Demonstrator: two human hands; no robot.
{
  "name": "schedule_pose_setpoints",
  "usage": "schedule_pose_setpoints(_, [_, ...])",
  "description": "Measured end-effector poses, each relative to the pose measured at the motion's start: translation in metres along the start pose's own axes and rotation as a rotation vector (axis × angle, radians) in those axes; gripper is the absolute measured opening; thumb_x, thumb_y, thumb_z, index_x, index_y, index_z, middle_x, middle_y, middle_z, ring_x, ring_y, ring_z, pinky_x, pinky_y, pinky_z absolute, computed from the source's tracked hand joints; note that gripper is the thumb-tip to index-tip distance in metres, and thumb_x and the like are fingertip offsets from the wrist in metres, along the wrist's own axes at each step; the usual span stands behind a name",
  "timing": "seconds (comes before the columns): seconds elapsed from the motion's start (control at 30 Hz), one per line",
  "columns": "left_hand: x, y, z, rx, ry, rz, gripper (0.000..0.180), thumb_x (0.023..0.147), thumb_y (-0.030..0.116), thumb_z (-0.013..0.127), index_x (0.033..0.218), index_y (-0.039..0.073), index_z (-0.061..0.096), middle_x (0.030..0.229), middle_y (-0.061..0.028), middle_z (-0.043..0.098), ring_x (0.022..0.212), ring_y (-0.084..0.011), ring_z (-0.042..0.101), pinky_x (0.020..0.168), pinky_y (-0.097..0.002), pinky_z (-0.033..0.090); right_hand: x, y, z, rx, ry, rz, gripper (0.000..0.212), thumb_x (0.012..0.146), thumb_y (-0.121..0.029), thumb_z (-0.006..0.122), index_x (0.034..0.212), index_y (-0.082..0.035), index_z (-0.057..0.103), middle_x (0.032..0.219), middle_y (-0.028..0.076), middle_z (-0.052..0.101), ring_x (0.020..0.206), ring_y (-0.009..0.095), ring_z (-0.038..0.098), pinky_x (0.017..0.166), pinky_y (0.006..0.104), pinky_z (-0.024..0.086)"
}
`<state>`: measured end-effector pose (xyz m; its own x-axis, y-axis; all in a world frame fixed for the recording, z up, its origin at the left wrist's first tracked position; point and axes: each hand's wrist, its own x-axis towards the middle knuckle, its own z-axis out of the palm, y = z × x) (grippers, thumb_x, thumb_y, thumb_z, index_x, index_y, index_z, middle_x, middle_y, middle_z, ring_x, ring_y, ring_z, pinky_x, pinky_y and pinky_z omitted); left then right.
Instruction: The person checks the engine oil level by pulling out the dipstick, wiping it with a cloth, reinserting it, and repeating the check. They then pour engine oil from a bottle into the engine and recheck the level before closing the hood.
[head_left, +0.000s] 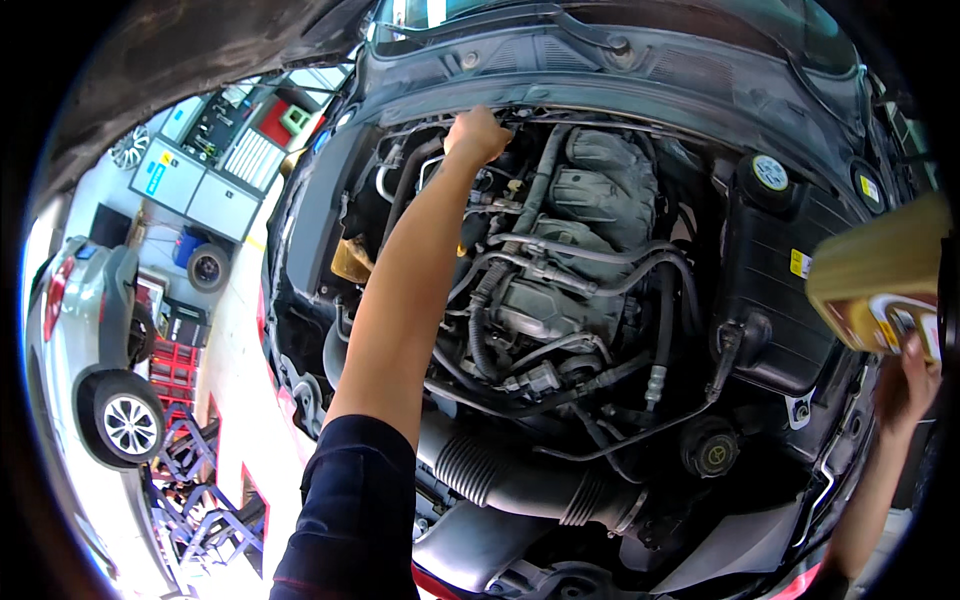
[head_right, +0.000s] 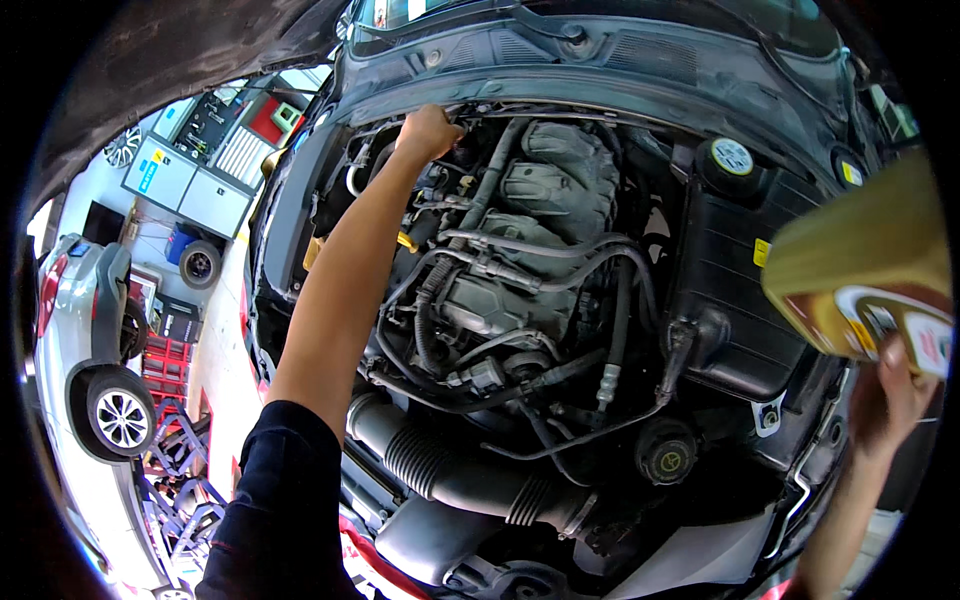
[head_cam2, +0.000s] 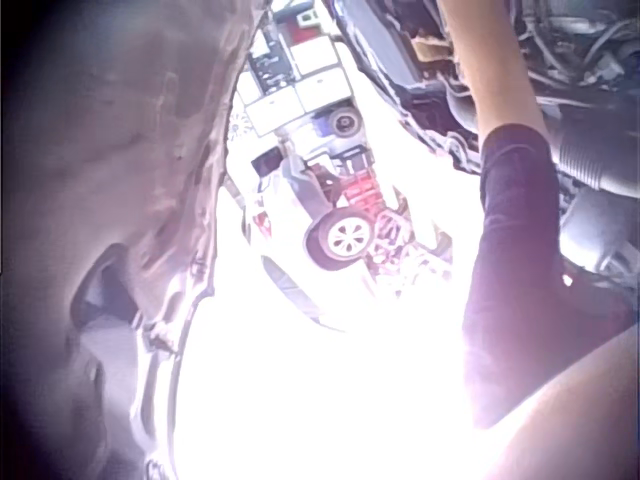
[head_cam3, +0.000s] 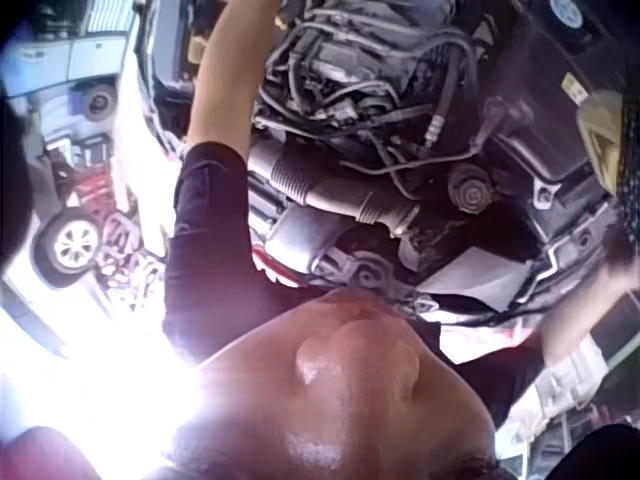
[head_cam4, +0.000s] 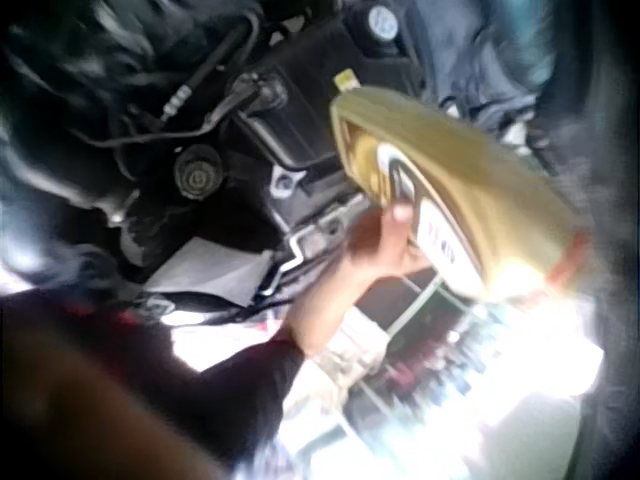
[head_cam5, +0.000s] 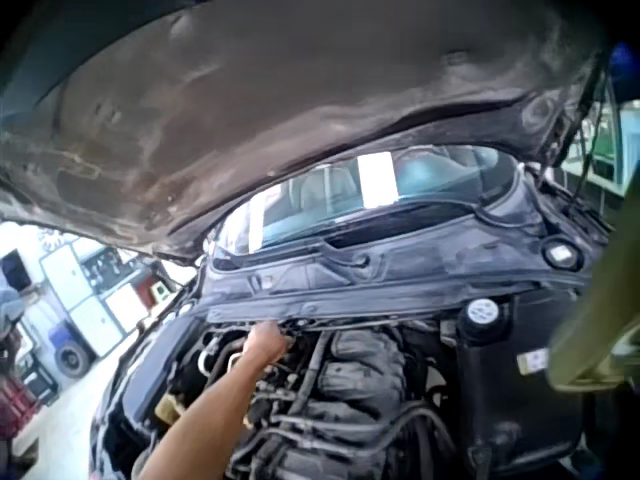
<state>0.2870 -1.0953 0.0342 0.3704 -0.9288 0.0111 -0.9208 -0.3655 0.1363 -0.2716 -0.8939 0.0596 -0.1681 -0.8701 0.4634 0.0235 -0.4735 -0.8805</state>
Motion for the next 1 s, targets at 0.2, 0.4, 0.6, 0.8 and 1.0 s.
schedule_pose_setpoints(0.2, [-0.002,0.027,0.008,0.109,0.033,-0.035,0.039,0.071,0.028,0.067,0.103,0.005,0.062,0.111,-0.0176,0.058,0.104,-0.0316,0.056,0.083,-0.0387,0.048,-0.042,0.008,-0.108,-0.056,0.159,0.105,0.042,0.074,-0.01,0.067,0.11,0.001,0.05,0.098,0.008,0.057,0.09,0.016,0.055,0.085,0.0286,0.04])
schedule_pose_setpoints(0.4, [0.021,0.033,0.006,0.221,-0.103,-0.088,0.035,0.064,0.006,0.055,0.098,0.004,0.064,0.107,-0.0191,0.06,0.1,-0.0337,0.058,0.08,-0.0365,0.048,-0.071,0.021,-0.14,-0.042,0.235,0.17,0.041,0.074,-0.009,0.066,0.11,0.001,0.05,0.099,0.009,0.057,0.09,0.018,0.055,0.085,0.0298,0.041])
schedule_pose_setpoints(0.6, [0.027,0.012,0.004,0.447,-0.156,0.385,0.043,0.07,0.007,0.057,0.113,0.011,0.056,0.11,-0.015,0.058,0.1,-0.0334,0.057,0.075,-0.0417,0.049,-0.089,0.027,-0.151,-0.031,0.272,0.208,0.041,0.074,-0.009,0.066,0.11,0.002,0.05,0.1,0.01,0.057,0.089,0.019,0.056,0.084,0.031,0.042])
schedule_pose_setpoints(0.8, [0.006,0.011,-0.012,0.723,-0.034,0.904,0.039,0.075,0.003,0.056,0.11,0.019,0.057,0.109,-0.0011,0.059,0.103,-0.0254,0.054,0.077,-0.0359,0.049,-0.094,0.027,-0.151,-0.037,0.288,0.218,0.041,0.074,-0.008,0.065,0.11,0.002,0.05,0.1,0.011,0.057,0.089,0.021,0.056,0.084,0.0321,0.043])
schedule_pose_setpoints(1.0, [0.006,0.001,-0.006,0.411,-0.013,0.483,0.033,0.082,0.031,0.059,0.109,0.011,0.058,0.108,-0.0087,0.06,0.103,-0.0277,0.056,0.078,-0.0412,0.048,-0.09,0.025,-0.145,-0.027,0.307,0.234,0.041,0.073,-0.007,0.064,0.11,0.002,0.05,0.101,0.012,0.057,0.089,0.022,0.056,0.084,0.0333,0.044])
